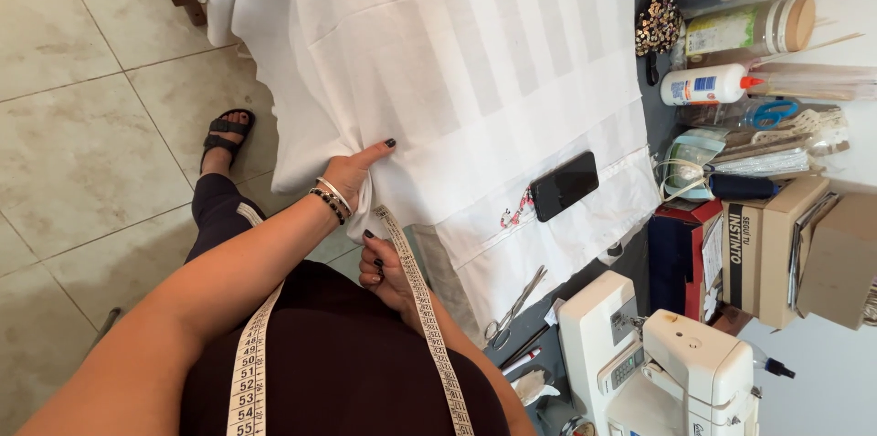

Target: Measuring white striped fabric with a tape measure and cutting it with scissors on a work table.

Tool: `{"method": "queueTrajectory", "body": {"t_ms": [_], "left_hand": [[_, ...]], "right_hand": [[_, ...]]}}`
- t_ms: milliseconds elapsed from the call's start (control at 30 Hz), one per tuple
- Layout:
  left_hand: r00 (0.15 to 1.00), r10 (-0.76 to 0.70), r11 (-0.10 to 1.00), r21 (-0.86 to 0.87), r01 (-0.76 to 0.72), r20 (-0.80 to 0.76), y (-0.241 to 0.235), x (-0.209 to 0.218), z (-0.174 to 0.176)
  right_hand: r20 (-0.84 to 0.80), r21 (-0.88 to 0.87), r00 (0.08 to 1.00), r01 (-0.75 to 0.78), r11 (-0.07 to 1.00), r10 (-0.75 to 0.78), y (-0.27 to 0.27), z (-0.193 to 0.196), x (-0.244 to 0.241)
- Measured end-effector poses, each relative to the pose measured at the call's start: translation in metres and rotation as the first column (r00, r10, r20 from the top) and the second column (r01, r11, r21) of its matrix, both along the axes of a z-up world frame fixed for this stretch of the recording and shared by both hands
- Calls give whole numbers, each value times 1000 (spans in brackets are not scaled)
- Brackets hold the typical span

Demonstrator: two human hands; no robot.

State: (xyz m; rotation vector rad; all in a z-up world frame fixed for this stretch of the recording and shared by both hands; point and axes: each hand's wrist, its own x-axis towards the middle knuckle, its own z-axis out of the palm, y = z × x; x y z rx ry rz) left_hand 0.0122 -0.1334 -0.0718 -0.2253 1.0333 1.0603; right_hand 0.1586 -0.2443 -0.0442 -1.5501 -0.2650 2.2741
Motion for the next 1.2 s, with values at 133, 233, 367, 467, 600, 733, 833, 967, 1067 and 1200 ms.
{"method": "queueTrajectory", "body": {"t_ms": [133, 233, 367, 467, 600, 733, 833, 967, 1067, 1200], "left_hand": [[998, 40, 999, -23, -39, 45, 1, -1, -13], [994, 95, 995, -15, -94, 47, -1, -3, -20], [995, 78, 997, -23, -76, 67, -6, -2, -43], [993, 71, 997, -17, -70, 92, -6, -1, -62], [980, 118, 993, -6, -118, 158, -16, -6, -45], [976, 124, 992, 5, -127, 177, -32, -11, -32], [975, 113, 994, -28, -109, 194, -38, -16, -28], [992, 112, 991, -77, -107, 63, -38, -30, -23], [994, 113, 986, -127, -110, 13, -32, -29, -18], [994, 95, 956, -273, -107, -56, -30, -31, 10]], "right_hand": [[-19, -4, 1000, 5, 1000, -5, 0, -2, 0], [-20, 5, 1000, 6, 1000, -6, -1, -1, 1], [-22, 3, 1000, -7, 1000, 7, -1, 2, 2], [-31, 11, 999, -18, 1000, 19, 0, 0, 3], [-77, 28, 995, -59, 998, 61, 0, -1, 7], [-93, 66, 981, -164, 984, 170, -7, -3, 13], [-72, 101, 978, -189, 977, 196, -10, -9, 24], [90, 318, 908, -416, 852, 410, 19, 102, 28], [525, 361, 417, -899, 249, 742, 49, 181, 44], [862, 35, 175, -957, 287, 476, 74, 220, 70]]}}
